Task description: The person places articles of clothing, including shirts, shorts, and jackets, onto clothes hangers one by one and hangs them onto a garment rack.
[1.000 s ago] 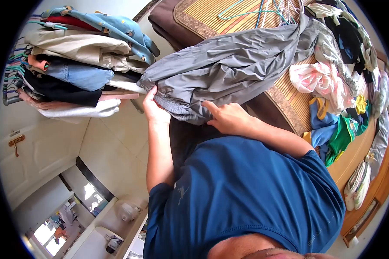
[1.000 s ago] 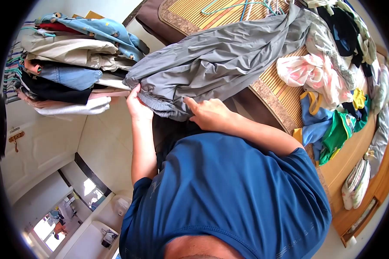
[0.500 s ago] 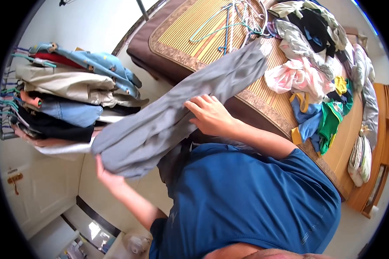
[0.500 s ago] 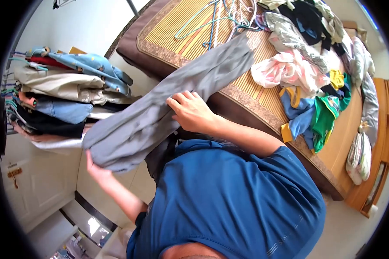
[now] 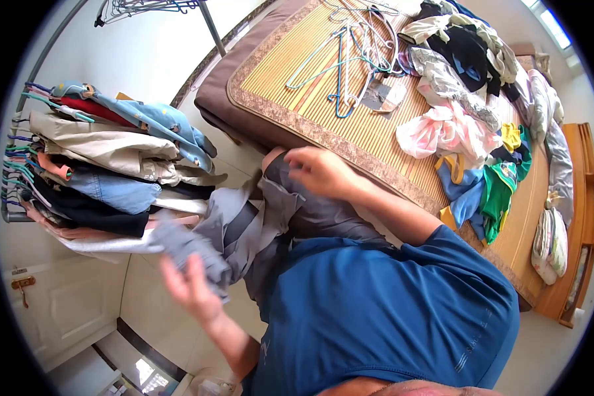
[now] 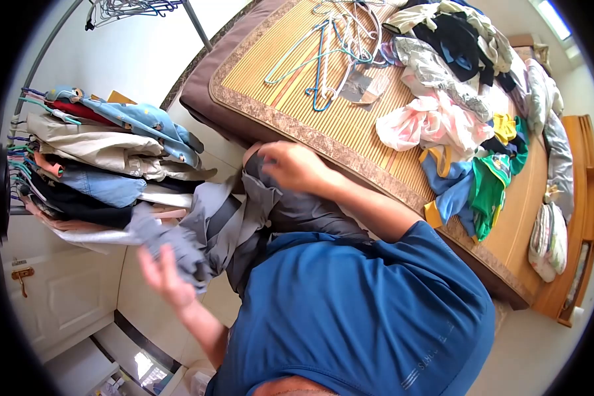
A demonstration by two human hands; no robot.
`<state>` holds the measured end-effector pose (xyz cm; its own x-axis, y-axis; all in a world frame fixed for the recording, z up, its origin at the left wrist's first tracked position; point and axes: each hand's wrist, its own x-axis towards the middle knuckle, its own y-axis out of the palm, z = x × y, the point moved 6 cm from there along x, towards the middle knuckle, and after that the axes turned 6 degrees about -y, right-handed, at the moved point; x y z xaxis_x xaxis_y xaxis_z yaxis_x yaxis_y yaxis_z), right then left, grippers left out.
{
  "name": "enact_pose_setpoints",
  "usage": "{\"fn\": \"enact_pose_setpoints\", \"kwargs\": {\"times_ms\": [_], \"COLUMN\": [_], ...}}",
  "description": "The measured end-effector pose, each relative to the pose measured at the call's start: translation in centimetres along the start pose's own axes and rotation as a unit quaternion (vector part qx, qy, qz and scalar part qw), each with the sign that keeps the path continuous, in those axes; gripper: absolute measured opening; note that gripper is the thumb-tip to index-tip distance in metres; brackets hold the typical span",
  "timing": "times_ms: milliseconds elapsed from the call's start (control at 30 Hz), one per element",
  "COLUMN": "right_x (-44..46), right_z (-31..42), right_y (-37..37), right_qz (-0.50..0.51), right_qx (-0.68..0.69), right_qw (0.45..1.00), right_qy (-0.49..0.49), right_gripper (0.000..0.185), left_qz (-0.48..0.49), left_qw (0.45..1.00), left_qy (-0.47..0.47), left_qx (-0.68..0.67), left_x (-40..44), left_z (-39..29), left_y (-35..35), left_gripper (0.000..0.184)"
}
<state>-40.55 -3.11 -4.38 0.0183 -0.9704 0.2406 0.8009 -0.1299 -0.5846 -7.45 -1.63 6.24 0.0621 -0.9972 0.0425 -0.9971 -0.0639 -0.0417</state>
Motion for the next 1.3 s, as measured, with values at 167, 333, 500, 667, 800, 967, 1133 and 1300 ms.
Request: {"fn": "enact_pose_setpoints", "kwargs": {"times_ms": [167, 333, 500, 667, 800, 967, 1133, 1300], "right_x": [2.2, 5.1, 10.0, 12.9, 13.9, 13.7, 10.3, 5.9], "right_z": [-6.8, -11.6, -14.7, -17.5, -20.0, -19.8, -17.1, -15.1], "right_y": [-5.8, -7.5, -7.1, -8.1, -8.8, -10.1, -11.5, -15.4], "right_qz": [-0.138, -0.188, -0.215, -0.259, -0.283, -0.287, -0.25, -0.238], "right_qx": [0.297, 0.449, 0.535, 0.529, 0.535, 0.533, 0.377, -0.092], "right_qw": [0.916, 0.827, 0.742, 0.714, 0.699, 0.726, 0.817, 0.922], "right_qy": [0.231, 0.28, 0.341, 0.378, 0.382, 0.324, 0.357, 0.291], "right_gripper": [0.045, 0.058, 0.043, 0.029, 0.021, 0.014, 0.019, 0.033], "left_qz": [0.164, 0.135, 0.12, 0.099, 0.118, 0.142, 0.139, 0.133], "left_qw": [0.961, 0.955, 0.954, 0.958, 0.952, 0.948, 0.949, 0.947], "left_qy": [-0.218, -0.255, -0.268, -0.266, -0.279, -0.282, -0.283, -0.293], "left_qx": [-0.056, -0.067, -0.06, -0.035, -0.041, -0.044, -0.023, -0.018], "left_x": [-0.2, -0.6, -0.8, -1.9, -2.4, -2.1, -1.8, -1.8], "left_z": [10.3, 14.9, 15.5, 15.1, 16.1, 15.8, 15.6, 15.8], "left_y": [7.0, 6.8, 6.2, 6.7, 7.0, 8.0, 8.4, 8.5], "left_gripper": [0.028, 0.036, 0.036, 0.037, 0.036, 0.034, 0.033, 0.034]}}
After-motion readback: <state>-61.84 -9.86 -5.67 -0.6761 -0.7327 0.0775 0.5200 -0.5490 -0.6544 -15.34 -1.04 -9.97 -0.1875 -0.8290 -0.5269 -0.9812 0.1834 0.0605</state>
